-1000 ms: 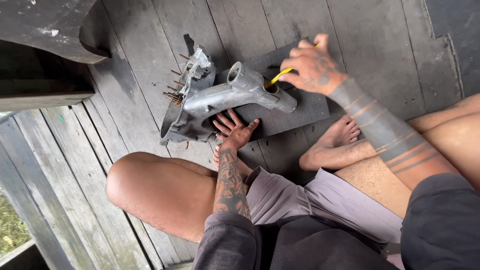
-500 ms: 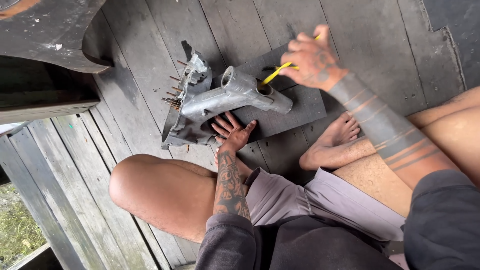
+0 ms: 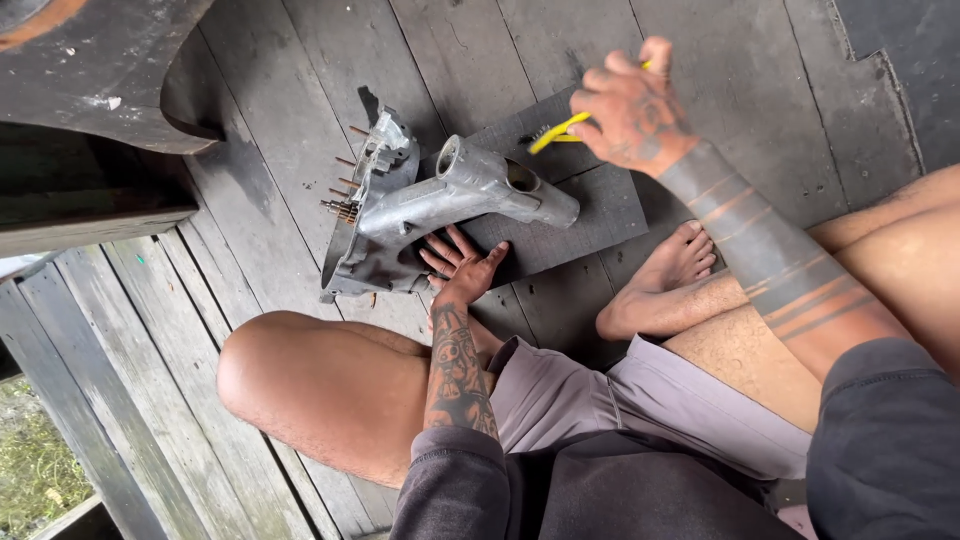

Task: The person cleans the interior surfaces and crevices of a motorcycle engine casing using a small brush.

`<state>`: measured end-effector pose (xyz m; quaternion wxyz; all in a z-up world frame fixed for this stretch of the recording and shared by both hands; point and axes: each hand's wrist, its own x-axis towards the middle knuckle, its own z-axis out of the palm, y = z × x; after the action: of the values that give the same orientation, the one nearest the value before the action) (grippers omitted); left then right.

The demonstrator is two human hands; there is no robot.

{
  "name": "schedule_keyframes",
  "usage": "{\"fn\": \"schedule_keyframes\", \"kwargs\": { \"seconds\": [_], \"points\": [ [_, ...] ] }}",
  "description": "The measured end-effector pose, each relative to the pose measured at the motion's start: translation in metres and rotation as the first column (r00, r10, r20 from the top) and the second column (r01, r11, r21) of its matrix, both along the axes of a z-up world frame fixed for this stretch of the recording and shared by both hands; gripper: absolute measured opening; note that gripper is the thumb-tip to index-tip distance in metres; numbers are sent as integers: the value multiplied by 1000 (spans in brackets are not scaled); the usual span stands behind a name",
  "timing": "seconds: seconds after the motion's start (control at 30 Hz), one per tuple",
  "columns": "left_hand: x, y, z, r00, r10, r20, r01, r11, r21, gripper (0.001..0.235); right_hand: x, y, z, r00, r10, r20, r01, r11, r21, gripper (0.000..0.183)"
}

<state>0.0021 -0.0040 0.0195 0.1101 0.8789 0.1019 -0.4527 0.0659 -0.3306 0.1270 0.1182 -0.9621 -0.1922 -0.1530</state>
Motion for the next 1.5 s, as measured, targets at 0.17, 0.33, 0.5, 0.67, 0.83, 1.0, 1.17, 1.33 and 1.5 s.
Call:
{"fn": "schedule_keyframes", "kwargs": {
  "seconds": [0.17,0.33,0.5,0.67,0.83,1.0,1.17,1.33,1.5],
  "points": [
    [-4,4,-15,991,-123,50,119,990,77,114,-5,35,6,994,77,-78,-72,995,63,18],
    [-1,1,-7,1000,-8,17,8,1000,9,117,1,12,-11,996,34,-81,-24,993,117,17],
    [-1,3,-15,999,-14,29,14,1000,-20,117,2,-6,0,999,-33,-38,34,999,27,16],
    [-3,3,-17,1000,-8,19,8,1000,-12,117,-2,31,-4,982,69,-174,-50,993,108,16],
    [1,2,-13,1000,-12,18,13,999,-33,118,3,-24,-14,999,-45,0,45,998,-46,19],
    [1,2,-14,999,-26,-35,25,999,-34,117,-11,9,11,999,-10,-37,12,997,76,20],
    [-1,3,-14,1000,-23,18,23,1000,-19,117,-6,23,-8,993,35,-116,-23,995,99,16],
    [0,2,-17,1000,-20,-4,20,1000,-12,119,-12,36,4,996,35,-83,-25,993,115,14],
    [0,2,-13,999,-18,36,18,1000,-12,116,-3,23,-13,989,11,-151,7,993,118,19]
  ]
}}
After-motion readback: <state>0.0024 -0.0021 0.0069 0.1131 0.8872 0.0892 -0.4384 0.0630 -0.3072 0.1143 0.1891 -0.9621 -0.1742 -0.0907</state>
